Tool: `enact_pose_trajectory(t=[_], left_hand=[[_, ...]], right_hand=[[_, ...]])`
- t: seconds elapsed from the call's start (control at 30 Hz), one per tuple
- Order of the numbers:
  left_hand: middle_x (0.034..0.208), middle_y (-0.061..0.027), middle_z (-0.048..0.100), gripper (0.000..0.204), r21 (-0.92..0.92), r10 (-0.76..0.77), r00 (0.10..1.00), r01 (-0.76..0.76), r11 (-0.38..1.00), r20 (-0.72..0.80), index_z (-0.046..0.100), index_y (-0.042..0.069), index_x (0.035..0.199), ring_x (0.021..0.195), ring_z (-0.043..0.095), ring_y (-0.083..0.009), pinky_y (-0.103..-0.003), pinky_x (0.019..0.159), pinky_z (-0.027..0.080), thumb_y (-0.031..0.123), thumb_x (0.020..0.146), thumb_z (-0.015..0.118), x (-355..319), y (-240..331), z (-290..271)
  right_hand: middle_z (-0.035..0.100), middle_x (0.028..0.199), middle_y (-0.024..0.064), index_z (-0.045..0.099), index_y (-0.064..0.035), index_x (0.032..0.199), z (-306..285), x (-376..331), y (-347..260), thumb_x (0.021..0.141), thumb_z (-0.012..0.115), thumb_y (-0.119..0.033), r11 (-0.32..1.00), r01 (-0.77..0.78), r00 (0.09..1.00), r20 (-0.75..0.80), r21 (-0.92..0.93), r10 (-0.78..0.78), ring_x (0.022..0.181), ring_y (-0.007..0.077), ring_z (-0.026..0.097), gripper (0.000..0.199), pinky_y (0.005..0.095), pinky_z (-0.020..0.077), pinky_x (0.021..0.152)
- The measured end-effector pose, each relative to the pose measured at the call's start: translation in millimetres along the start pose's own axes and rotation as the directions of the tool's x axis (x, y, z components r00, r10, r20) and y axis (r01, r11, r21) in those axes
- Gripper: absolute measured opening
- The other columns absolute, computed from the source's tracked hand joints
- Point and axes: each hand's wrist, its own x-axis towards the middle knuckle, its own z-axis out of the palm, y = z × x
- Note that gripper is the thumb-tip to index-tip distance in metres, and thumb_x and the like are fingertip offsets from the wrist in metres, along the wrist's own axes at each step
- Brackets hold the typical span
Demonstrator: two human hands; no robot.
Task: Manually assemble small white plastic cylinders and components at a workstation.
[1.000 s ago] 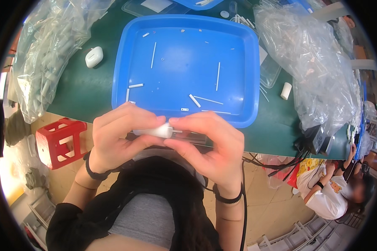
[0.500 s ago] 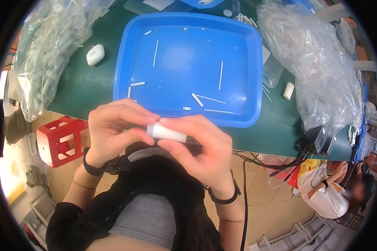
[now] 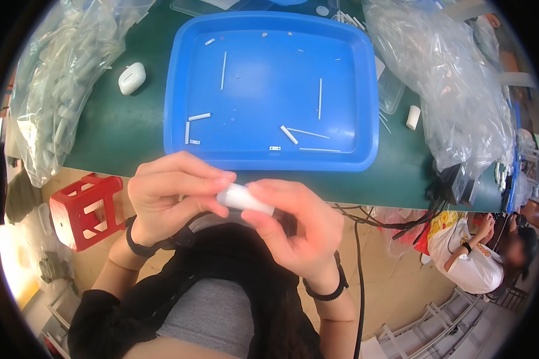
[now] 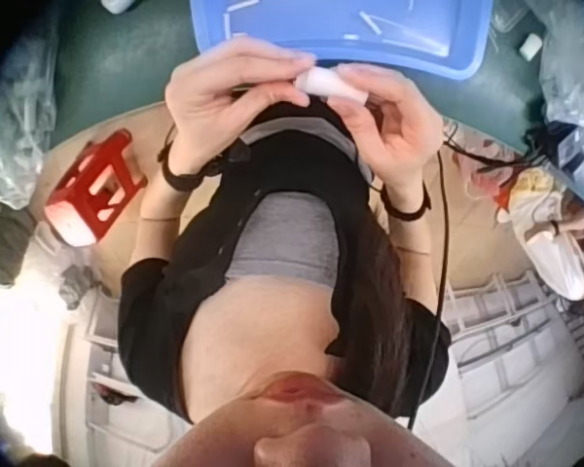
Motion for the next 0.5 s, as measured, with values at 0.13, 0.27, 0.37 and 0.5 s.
enact_pose_trajectory(t=[0.13, 0.27, 0.37, 0.5], left_hand=[[0.089, -0.0137, 0.067, 0.032, -0.069, -0.001, 0.997, 0.006, 0.998, 0.077, 0.070, 0.001, 0.093, 0.077, 0.066, -0.0187, -0.024, 0.063, 0.054, -0.007, 0.063, 0.075, -4.3, 1.1, -7.5], [0.089, -0.0143, 0.066, 0.030, -0.066, 0.070, 0.990, -0.062, 0.996, 0.121, 0.069, 0.000, 0.093, 0.078, 0.067, -0.0206, -0.025, 0.063, 0.055, -0.009, 0.064, 0.074, -8.8, -2.7, -9.4], [0.089, -0.0151, 0.066, 0.029, -0.074, 0.147, 0.978, -0.138, 0.988, 0.145, 0.068, -0.001, 0.093, 0.079, 0.067, -0.0233, -0.028, 0.065, 0.056, -0.011, 0.066, 0.072, -6.5, -6.1, -5.9], [0.091, -0.0164, 0.065, 0.026, -0.150, 0.087, 0.977, -0.058, 0.987, 0.192, 0.066, -0.005, 0.091, 0.087, 0.066, -0.0252, -0.032, 0.074, 0.057, -0.014, 0.068, 0.069, 1.2, 1.3, 2.3]], right_hand=[[0.067, 0.093, 0.0169, 0.066, -0.0016, 0.095, 7.0, -5.9, -12.8, 0.069, 0.077, -0.002, 0.946, 0.205, 0.978, 0.019, -0.251, -0.207, 0.076, 0.0239, 0.067, 0.029, 0.0269, 0.0548, 0.062], [0.066, 0.094, 0.0174, 0.066, -0.0017, 0.093, 16.8, -16.3, -16.8, 0.070, 0.075, 0.000, 0.947, 0.181, 0.978, -0.050, -0.266, -0.201, 0.079, 0.0249, 0.067, 0.024, 0.0274, 0.0557, 0.065], [0.066, 0.096, 0.0177, 0.067, -0.0010, 0.091, 21.1, -23.8, -10.3, 0.070, 0.072, 0.003, 0.939, 0.210, 0.965, -0.100, -0.271, -0.244, 0.083, 0.0271, 0.067, 0.021, 0.0301, 0.0563, 0.069], [0.065, 0.099, 0.0177, 0.066, 0.0000, 0.088, 13.9, -31.2, -3.6, 0.070, 0.068, 0.008, 0.879, 0.328, 0.919, -0.099, -0.346, -0.382, 0.089, 0.0302, 0.066, 0.020, 0.0348, 0.0564, 0.075]])
